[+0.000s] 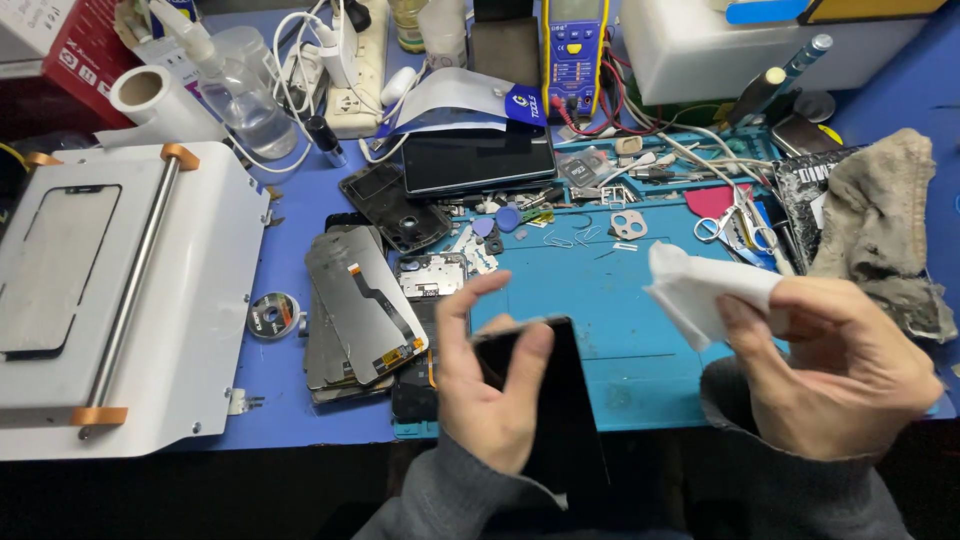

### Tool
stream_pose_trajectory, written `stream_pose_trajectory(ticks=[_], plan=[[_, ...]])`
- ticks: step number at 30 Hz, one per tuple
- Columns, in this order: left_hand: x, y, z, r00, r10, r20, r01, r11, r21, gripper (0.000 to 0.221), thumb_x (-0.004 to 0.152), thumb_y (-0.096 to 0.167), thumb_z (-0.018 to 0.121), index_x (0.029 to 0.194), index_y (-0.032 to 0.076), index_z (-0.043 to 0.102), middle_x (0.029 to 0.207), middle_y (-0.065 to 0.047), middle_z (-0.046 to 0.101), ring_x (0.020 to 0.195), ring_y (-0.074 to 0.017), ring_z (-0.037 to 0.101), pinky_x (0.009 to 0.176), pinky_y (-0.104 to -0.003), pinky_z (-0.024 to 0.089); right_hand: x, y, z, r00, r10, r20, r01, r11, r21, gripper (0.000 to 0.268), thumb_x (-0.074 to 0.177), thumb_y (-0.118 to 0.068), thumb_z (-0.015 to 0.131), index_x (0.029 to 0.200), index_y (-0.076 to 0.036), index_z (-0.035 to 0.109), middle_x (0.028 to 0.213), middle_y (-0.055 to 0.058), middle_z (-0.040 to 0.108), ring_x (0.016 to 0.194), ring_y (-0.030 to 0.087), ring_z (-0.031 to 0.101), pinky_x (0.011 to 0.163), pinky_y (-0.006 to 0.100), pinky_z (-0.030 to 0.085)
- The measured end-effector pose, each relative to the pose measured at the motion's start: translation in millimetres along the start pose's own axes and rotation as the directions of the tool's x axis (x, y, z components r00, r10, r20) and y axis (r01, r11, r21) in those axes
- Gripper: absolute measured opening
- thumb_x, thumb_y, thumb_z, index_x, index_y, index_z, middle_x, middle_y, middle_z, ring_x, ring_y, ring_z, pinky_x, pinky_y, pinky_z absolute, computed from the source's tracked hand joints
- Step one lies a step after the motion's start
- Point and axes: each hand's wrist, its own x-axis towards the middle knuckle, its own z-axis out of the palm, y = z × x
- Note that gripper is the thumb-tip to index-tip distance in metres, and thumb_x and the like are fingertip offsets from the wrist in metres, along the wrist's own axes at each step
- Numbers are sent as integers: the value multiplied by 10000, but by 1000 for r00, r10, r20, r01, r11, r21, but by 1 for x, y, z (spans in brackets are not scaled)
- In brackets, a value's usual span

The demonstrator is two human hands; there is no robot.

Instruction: Cleaning a smartphone screen using a cloth and cleaning solution

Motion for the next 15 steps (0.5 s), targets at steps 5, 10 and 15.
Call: stream_pose_trajectory(ticks=[5, 10, 15], plan=[[28, 2, 4, 943, 202, -264, -161, 973, 167, 430, 996, 411, 585, 1282, 91, 558, 1277, -84, 631, 1227, -218, 616, 1138, -328, 406, -17, -35, 13, 996, -83, 29, 76, 980, 185, 152, 963, 132, 702, 1026, 142, 564, 1005, 319, 625, 856, 344, 666, 919, 464, 684], [33, 1, 20, 929, 185, -320, -179, 983, 49, 392, 995, 394, 611, 1261, 110, 561, 1272, -41, 620, 1249, -192, 603, 1189, -324, 399, -67, -14, 12, 996, 31, 89, -23, 996, -90, 234, 903, -76, 878, 1043, 27, 722, 911, 137, 753, 722, 153, 683, 726, 286, 546], [33, -2, 23, 909, 215, -357, -213, 976, 46, 323, 1011, 324, 615, 1244, 109, 557, 1247, -46, 615, 1209, -182, 606, 1163, -311, 420, -67, -11, 17, 980, -109, 168, 121, 991, -61, 299, 852, -70, 899, 1080, 41, 741, 902, 176, 771, 632, 135, 667, 641, 290, 560]])
